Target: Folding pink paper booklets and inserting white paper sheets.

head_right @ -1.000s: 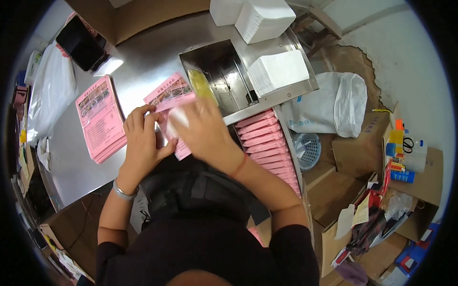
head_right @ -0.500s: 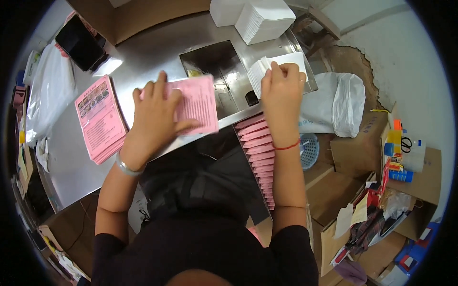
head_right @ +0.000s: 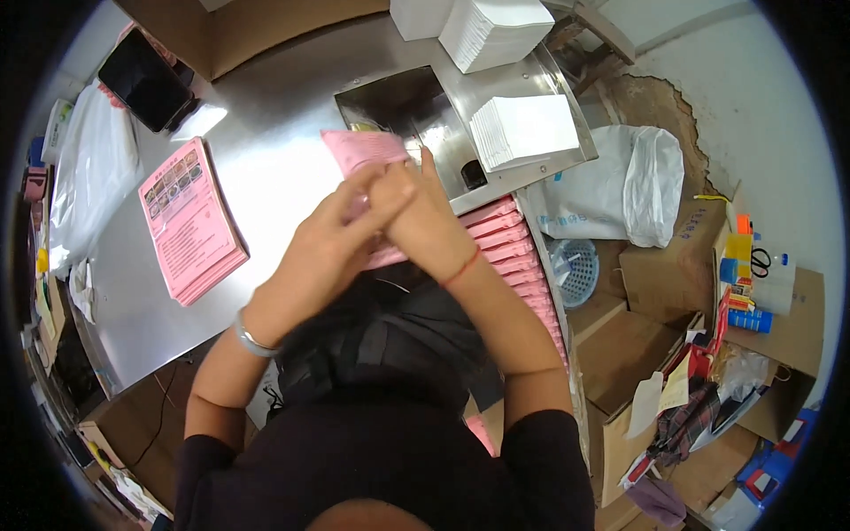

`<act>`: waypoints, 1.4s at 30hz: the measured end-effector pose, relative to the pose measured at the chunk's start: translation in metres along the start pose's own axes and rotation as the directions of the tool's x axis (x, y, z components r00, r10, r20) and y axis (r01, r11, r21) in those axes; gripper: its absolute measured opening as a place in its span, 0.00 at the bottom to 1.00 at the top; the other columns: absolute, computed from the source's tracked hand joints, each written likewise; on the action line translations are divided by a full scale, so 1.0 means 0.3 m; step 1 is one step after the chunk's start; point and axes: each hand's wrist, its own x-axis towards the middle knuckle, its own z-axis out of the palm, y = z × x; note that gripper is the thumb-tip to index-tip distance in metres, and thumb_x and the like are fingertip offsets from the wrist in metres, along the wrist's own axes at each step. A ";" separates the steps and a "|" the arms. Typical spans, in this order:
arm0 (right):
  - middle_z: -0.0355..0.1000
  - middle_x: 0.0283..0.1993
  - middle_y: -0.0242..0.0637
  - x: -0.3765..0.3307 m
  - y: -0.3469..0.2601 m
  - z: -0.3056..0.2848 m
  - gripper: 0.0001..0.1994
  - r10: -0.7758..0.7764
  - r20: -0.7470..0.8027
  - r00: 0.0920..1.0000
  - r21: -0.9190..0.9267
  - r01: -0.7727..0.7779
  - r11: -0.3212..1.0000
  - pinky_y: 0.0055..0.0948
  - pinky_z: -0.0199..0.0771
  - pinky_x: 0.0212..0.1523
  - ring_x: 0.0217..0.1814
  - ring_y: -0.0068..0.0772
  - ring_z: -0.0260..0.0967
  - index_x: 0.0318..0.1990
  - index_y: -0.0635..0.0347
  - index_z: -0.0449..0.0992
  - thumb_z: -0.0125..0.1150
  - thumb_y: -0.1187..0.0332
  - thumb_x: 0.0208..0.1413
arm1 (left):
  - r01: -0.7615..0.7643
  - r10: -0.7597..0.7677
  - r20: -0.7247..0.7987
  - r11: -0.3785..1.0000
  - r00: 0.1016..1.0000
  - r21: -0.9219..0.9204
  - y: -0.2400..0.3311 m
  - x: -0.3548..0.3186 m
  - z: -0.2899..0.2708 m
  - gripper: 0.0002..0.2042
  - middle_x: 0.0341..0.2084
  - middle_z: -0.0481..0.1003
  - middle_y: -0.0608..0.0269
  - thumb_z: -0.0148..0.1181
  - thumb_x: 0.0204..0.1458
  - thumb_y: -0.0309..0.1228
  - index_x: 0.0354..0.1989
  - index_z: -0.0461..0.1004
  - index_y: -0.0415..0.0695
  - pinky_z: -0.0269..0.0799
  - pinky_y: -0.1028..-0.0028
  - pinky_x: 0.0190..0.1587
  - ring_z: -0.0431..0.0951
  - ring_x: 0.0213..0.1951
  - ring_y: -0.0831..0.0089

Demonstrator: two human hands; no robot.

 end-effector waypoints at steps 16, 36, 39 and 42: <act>0.73 0.38 0.40 -0.089 0.124 -0.110 0.11 0.093 -0.771 0.630 -0.163 -0.337 0.927 0.39 0.69 0.46 0.41 0.42 0.68 0.45 0.63 0.80 0.64 0.72 0.54 | 0.441 -0.221 -0.408 0.676 0.886 0.590 -0.329 -0.195 -0.427 0.29 0.50 0.71 0.50 0.62 0.54 0.41 0.61 0.63 0.40 0.60 0.55 0.55 0.69 0.50 0.50; 0.75 0.50 0.43 -0.201 -0.083 -0.014 0.16 0.054 -0.455 0.889 0.195 0.041 0.980 0.48 0.58 0.66 0.56 0.48 0.68 0.51 0.58 0.78 0.54 0.74 0.55 | 0.191 -0.201 0.010 0.944 0.979 0.270 -0.019 -0.125 -0.039 0.28 0.62 0.61 0.41 0.69 0.38 0.34 0.51 0.70 0.38 0.58 0.51 0.60 0.60 0.63 0.45; 0.69 0.58 0.42 -0.155 -0.137 0.019 0.20 -0.377 -0.131 0.917 0.162 0.395 0.904 0.53 0.55 0.67 0.60 0.46 0.66 0.55 0.54 0.75 0.56 0.70 0.52 | 0.250 -0.249 -0.046 0.918 0.968 0.309 -0.062 -0.144 -0.080 0.30 0.55 0.65 0.50 0.72 0.32 0.34 0.47 0.70 0.40 0.58 0.53 0.55 0.63 0.57 0.50; 0.71 0.54 0.39 0.002 -0.115 0.006 0.18 -0.182 -0.223 0.958 -0.128 0.156 0.979 0.53 0.64 0.62 0.50 0.41 0.70 0.50 0.57 0.77 0.57 0.72 0.49 | 0.271 -0.227 -0.176 0.917 0.958 0.292 -0.042 -0.141 -0.040 0.22 0.54 0.65 0.50 0.69 0.36 0.30 0.43 0.71 0.43 0.58 0.52 0.56 0.63 0.58 0.49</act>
